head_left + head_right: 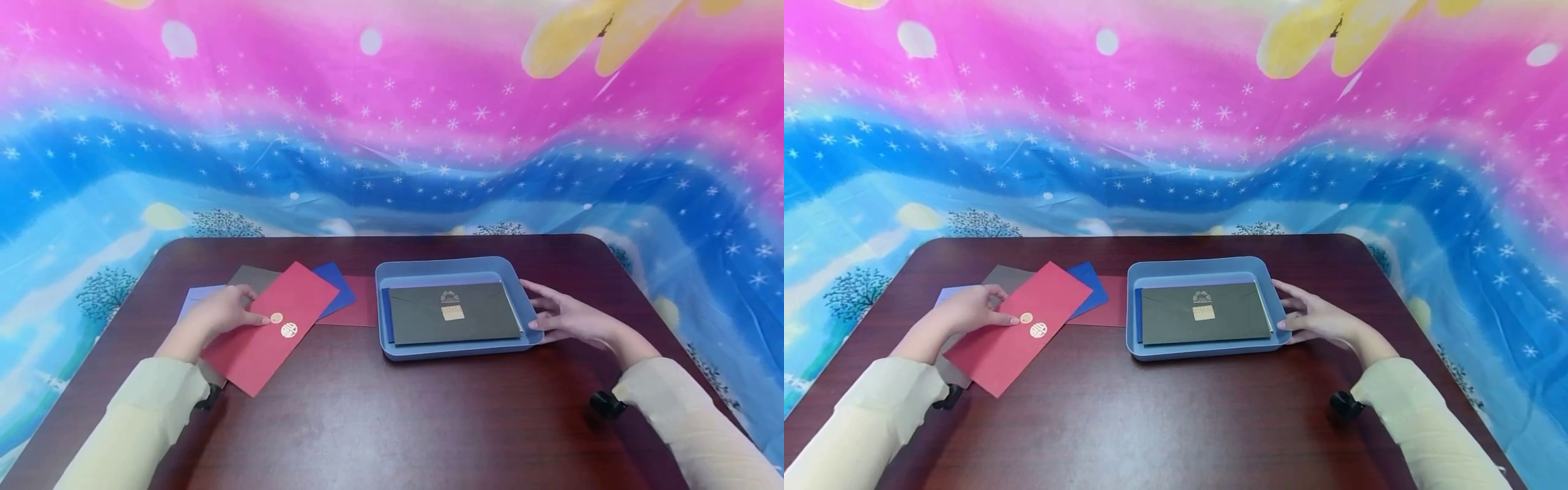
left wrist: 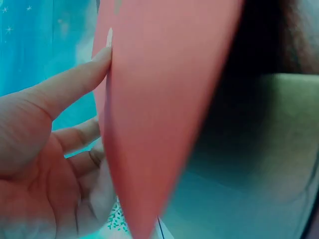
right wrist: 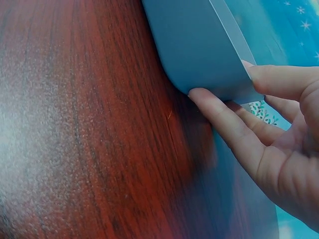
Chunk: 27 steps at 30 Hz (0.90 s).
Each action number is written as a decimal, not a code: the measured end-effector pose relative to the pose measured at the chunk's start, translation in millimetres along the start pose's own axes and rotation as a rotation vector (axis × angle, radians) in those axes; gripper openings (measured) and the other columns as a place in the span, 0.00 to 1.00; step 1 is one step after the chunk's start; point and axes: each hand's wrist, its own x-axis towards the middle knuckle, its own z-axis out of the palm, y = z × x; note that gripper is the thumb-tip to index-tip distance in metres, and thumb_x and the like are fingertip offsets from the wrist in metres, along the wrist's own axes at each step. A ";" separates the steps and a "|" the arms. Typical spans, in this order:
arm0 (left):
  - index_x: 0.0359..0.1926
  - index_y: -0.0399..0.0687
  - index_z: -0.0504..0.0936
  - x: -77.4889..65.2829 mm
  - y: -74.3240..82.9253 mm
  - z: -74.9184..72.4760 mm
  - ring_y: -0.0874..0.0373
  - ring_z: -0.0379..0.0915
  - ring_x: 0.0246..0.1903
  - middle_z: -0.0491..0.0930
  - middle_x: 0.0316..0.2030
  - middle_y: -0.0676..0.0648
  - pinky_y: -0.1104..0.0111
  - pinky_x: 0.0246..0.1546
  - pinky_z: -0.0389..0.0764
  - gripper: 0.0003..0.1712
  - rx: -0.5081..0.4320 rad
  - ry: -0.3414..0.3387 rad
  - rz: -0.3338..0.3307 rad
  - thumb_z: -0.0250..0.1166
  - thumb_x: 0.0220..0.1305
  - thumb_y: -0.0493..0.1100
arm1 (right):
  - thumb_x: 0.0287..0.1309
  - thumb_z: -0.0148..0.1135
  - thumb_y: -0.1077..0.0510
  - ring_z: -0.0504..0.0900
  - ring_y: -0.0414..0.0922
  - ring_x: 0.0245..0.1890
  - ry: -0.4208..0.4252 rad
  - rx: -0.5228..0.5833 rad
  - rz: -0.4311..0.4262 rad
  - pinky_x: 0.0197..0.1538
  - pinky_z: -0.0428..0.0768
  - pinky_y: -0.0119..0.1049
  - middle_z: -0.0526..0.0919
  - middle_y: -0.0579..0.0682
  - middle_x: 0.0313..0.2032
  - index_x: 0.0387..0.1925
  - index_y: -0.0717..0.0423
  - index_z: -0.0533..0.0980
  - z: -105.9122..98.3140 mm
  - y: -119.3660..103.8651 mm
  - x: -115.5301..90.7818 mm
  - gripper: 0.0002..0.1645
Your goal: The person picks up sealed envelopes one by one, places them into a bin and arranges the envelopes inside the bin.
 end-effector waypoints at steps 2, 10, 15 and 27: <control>0.46 0.30 0.74 -0.7 -1.0 0.9 0.48 0.78 0.33 0.79 0.33 0.39 0.57 0.36 0.82 0.27 -0.033 -0.004 -0.012 0.75 0.60 0.46 | 0.68 0.65 0.63 0.80 0.60 0.58 0.002 -0.002 0.001 0.53 0.83 0.55 0.50 0.78 0.73 0.82 0.51 0.34 -0.5 -0.3 -0.3 0.59; 0.33 0.37 0.72 -3.9 4.8 2.5 0.53 0.72 0.27 0.73 0.25 0.45 0.63 0.30 0.76 0.20 0.036 -0.028 0.008 0.75 0.60 0.43 | 0.68 0.65 0.63 0.79 0.60 0.59 0.004 -0.008 0.005 0.53 0.83 0.54 0.50 0.78 0.73 0.82 0.52 0.34 0.5 -1.3 -2.5 0.59; 0.22 0.42 0.78 2.0 27.6 -5.2 0.56 0.69 0.22 0.71 0.18 0.49 0.63 0.27 0.75 0.20 0.182 -0.072 0.029 0.78 0.56 0.48 | 0.68 0.65 0.63 0.79 0.60 0.59 0.002 -0.012 -0.001 0.53 0.83 0.53 0.51 0.78 0.73 0.82 0.52 0.35 0.5 -1.6 -5.0 0.58; 0.72 0.40 0.71 46.4 64.4 12.6 0.36 0.67 0.63 0.70 0.65 0.34 0.46 0.48 0.83 0.54 0.298 -0.100 0.301 0.85 0.44 0.45 | 0.68 0.66 0.62 0.80 0.60 0.58 0.009 -0.019 0.002 0.54 0.83 0.54 0.51 0.79 0.72 0.82 0.52 0.35 2.1 -3.5 -3.5 0.59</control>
